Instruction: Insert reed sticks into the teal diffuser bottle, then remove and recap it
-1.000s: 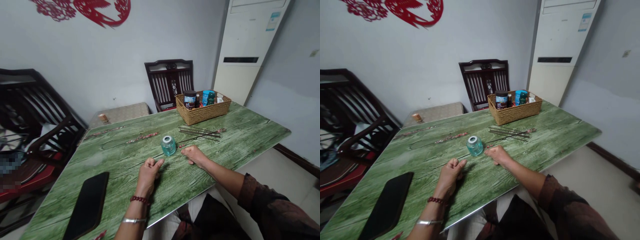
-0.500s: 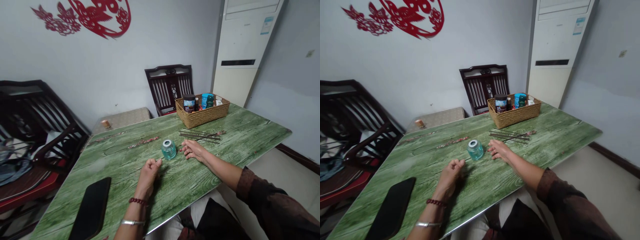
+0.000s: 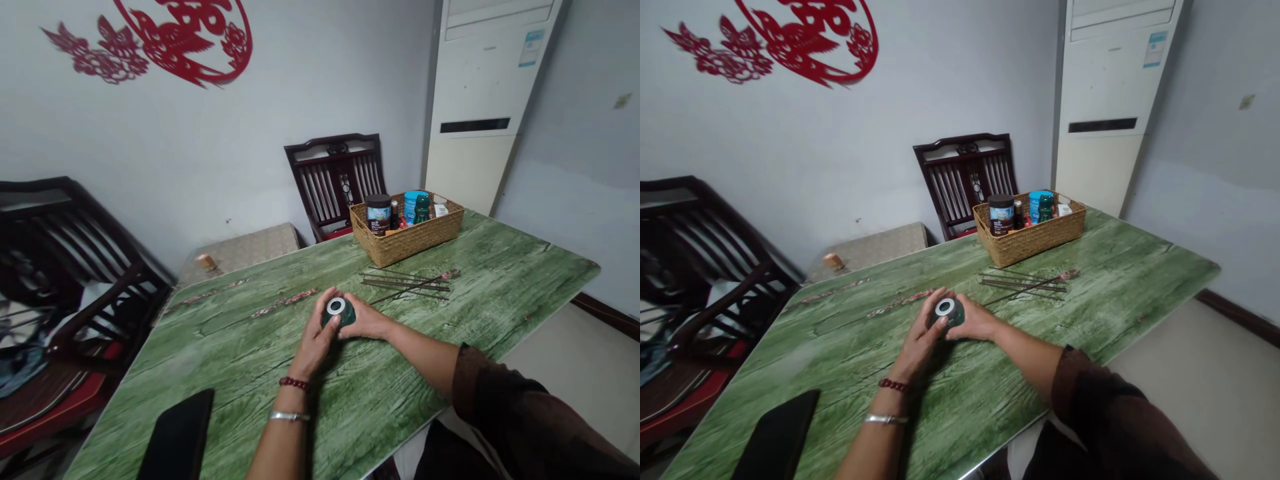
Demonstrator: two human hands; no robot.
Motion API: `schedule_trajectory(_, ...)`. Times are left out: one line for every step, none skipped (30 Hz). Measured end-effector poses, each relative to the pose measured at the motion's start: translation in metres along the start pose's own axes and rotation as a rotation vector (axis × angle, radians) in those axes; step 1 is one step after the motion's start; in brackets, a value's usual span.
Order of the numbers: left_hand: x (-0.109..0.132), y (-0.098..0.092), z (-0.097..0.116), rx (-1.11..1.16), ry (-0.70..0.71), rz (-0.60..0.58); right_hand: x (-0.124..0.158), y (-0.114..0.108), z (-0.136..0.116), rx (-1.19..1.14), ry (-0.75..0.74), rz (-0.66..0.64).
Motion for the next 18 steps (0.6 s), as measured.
schedule_trajectory(0.001,0.0,-0.002,-0.014,-0.008,0.005,0.001,0.0,0.001,0.034,-0.004,0.002)
schedule_trajectory(0.002,-0.001,-0.004,-0.031,-0.016,0.012,0.002,0.001,0.001,0.064,-0.009,-0.003)
schedule_trajectory(0.002,-0.002,-0.004,-0.045,-0.024,0.023,0.002,0.001,0.001,0.085,-0.011,-0.009)
schedule_trajectory(0.002,-0.003,-0.005,-0.052,-0.033,0.039,0.002,0.001,0.001,0.099,-0.012,-0.013)
schedule_trajectory(0.001,-0.003,-0.005,-0.05,-0.042,0.055,0.002,0.002,0.0,0.106,-0.015,-0.013)
schedule_trajectory(0.0,-0.004,-0.005,-0.045,-0.055,0.074,0.002,0.002,0.0,0.11,-0.017,-0.012)
schedule_trajectory(0.0,-0.005,-0.005,-0.046,-0.069,0.093,0.002,0.003,0.0,0.111,-0.019,-0.011)
schedule_trajectory(-0.001,-0.006,-0.006,-0.053,-0.083,0.114,0.002,0.004,0.0,0.111,-0.019,-0.009)
schedule_trajectory(-0.001,-0.006,-0.006,-0.065,-0.096,0.134,0.002,0.005,0.001,0.107,-0.018,-0.008)
schedule_trajectory(-0.001,-0.007,-0.006,-0.073,-0.107,0.147,0.001,0.006,0.001,0.101,-0.016,-0.008)
schedule_trajectory(-0.001,-0.007,-0.005,-0.07,-0.11,0.162,0.002,0.006,0.001,0.093,-0.014,-0.007)
schedule_trajectory(0.0,-0.007,-0.004,-0.058,-0.104,0.174,0.002,0.006,0.001,0.086,-0.012,-0.006)
schedule_trajectory(0.001,-0.007,-0.001,-0.035,-0.091,0.177,0.002,0.006,0.001,0.084,-0.012,-0.004)
schedule_trajectory(0.002,-0.008,0.002,-0.005,-0.075,0.175,0.002,0.006,0.0,0.086,-0.012,-0.003)
schedule_trajectory(0.003,-0.008,0.005,0.021,-0.063,0.161,0.002,0.006,-0.001,0.092,-0.009,-0.004)
schedule_trajectory(0.004,-0.008,0.008,0.038,-0.056,0.147,0.003,0.006,-0.001,0.1,-0.005,-0.004)
schedule_trajectory(0.005,-0.009,0.01,0.044,-0.062,0.137,0.003,0.005,-0.002,0.105,-0.003,-0.005)
schedule_trajectory(0.006,-0.011,0.011,0.041,-0.086,0.146,0.003,0.005,-0.002,0.105,-0.003,-0.006)
Point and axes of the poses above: each hand's wrist, its own x-axis away from the middle knuckle, its own y-axis out of the palm, z = x × y, the point moved 2 cm from there along -x, towards the middle knuckle, and after that the axes turned 12 degrees about -x, right-handed, at the moved point
